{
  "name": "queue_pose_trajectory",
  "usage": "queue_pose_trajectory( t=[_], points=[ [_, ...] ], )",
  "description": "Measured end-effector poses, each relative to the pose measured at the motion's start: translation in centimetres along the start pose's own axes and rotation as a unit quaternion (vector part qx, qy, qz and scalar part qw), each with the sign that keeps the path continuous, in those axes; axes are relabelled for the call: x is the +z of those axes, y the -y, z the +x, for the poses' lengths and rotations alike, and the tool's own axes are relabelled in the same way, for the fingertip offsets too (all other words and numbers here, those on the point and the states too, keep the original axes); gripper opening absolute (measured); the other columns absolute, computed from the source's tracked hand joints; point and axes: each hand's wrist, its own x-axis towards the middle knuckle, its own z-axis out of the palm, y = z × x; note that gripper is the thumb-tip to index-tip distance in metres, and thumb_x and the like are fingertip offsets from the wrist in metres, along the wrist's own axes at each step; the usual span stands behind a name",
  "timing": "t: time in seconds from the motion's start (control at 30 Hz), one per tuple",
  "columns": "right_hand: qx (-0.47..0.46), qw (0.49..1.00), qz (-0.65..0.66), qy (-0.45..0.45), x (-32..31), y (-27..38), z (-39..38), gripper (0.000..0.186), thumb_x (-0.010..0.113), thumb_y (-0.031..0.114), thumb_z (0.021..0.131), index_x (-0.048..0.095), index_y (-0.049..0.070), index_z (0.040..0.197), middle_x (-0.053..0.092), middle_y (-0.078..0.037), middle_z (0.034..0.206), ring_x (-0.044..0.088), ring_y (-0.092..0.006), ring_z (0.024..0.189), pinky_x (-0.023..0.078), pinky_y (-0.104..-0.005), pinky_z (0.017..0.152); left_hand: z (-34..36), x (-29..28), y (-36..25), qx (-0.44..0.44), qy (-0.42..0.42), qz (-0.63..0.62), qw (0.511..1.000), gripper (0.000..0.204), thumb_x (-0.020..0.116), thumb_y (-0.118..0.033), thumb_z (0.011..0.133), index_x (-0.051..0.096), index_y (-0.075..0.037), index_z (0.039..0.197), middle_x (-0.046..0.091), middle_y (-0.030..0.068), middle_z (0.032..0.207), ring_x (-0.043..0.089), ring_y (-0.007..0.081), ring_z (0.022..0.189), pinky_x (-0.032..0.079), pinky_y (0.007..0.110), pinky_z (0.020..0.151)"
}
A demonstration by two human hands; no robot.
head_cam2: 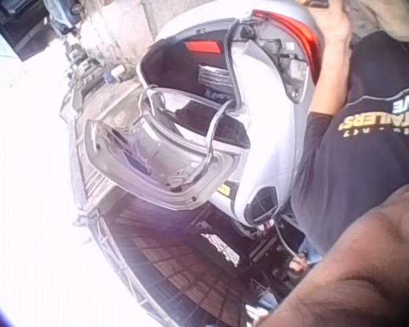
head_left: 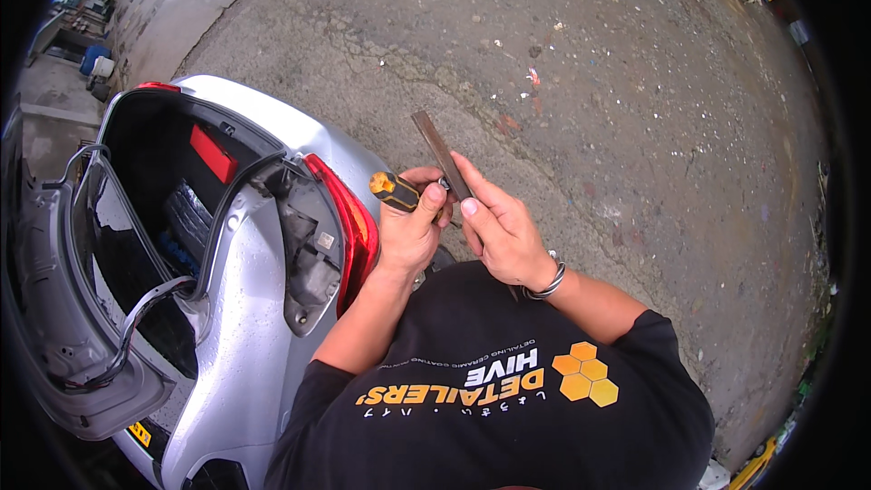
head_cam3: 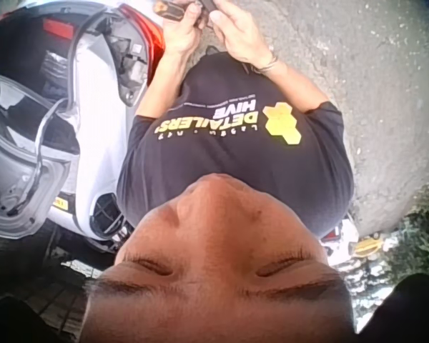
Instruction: The person walks from a garage to the rear of a silver car, holding a screwdriver and a metal file. They use the file on a small metal part, then use the screwdriver to remove a bulb from the taillight assembly. Finally, they reattach the red taillight cover to the car.
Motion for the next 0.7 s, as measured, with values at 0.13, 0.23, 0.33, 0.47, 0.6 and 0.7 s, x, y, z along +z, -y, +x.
queue_pose_trajectory(
  t=[0.13, 0.23, 0.33, 0.47, 0.6, 0.7],
  points=[
    [-0.007, 1.0, 0.014, -0.01, 0.0, -0.2, 0.0, 0.057, 0.047, 0.021, 0.106, 0.031, 0.008, 0.159, 0.047, 0.006, 0.067, 0.041, -0.0023, 0.056, 0.036, -0.0224, 0.051, 0.0, -0.1, 0.3, -0.005, 0.006, 0.011, 1.0, 0.023, 0.072, -0.013, 0.095, 0.064, -0.003, 0.115, 0.067, 0.0056, 0.089, 0.057, 0.0116, 0.067, 0.045, 0.024, 0.058],
    [-0.013, 1.0, 0.009, -0.013, -0.2, -0.9, -0.4, 0.057, 0.047, 0.018, 0.106, 0.031, 0.008, 0.159, 0.046, 0.006, 0.067, 0.04, -0.0022, 0.056, 0.036, -0.0224, 0.052, 0.3, 0.4, -0.1, 0.012, -0.008, 0.025, 1.0, 0.024, 0.072, -0.014, 0.095, 0.064, -0.002, 0.115, 0.067, 0.0055, 0.087, 0.056, 0.0113, 0.066, 0.044, 0.023, 0.058],
    [-0.024, 0.999, -0.012, -0.02, -0.1, -0.6, -0.1, 0.056, 0.047, 0.017, 0.106, 0.031, 0.008, 0.159, 0.045, 0.007, 0.068, 0.04, -0.0022, 0.057, 0.035, -0.0223, 0.052, -0.1, 0.6, 0.2, 0.005, -0.01, 0.041, 0.999, 0.025, 0.073, -0.015, 0.095, 0.064, -0.002, 0.115, 0.066, 0.0053, 0.086, 0.056, 0.0109, 0.065, 0.044, 0.023, 0.058],
    [-0.025, 0.999, -0.036, -0.024, -0.3, -1.2, -0.8, 0.056, 0.048, 0.018, 0.106, 0.032, 0.007, 0.159, 0.045, 0.007, 0.067, 0.04, -0.0023, 0.057, 0.035, -0.0224, 0.052, 0.3, 0.6, 0.1, 0.02, -0.004, 0.054, 0.998, 0.025, 0.073, -0.015, 0.095, 0.064, -0.001, 0.115, 0.066, 0.0053, 0.084, 0.056, 0.0106, 0.064, 0.044, 0.023, 0.057],
    [-0.023, 0.999, -0.022, -0.03, -0.2, -0.8, -0.3, 0.056, 0.049, 0.019, 0.106, 0.032, 0.008, 0.159, 0.046, 0.006, 0.067, 0.04, -0.0024, 0.057, 0.036, -0.0228, 0.053, -0.1, 0.4, 0.5, 0.013, -0.007, 0.058, 0.998, 0.025, 0.073, -0.014, 0.095, 0.064, -0.001, 0.114, 0.066, 0.0059, 0.085, 0.055, 0.0104, 0.064, 0.044, 0.023, 0.057],
    [-0.018, 0.999, -0.024, -0.026, -0.3, -1.2, -0.7, 0.056, 0.049, 0.019, 0.106, 0.033, 0.008, 0.159, 0.046, 0.006, 0.067, 0.04, -0.0027, 0.057, 0.036, -0.0232, 0.053, 0.0, 0.4, 0.4, 0.019, -0.028, 0.054, 0.998, 0.025, 0.073, -0.014, 0.095, 0.064, -0.001, 0.114, 0.066, 0.0058, 0.084, 0.055, 0.0101, 0.063, 0.044, 0.023, 0.056]
  ],
)
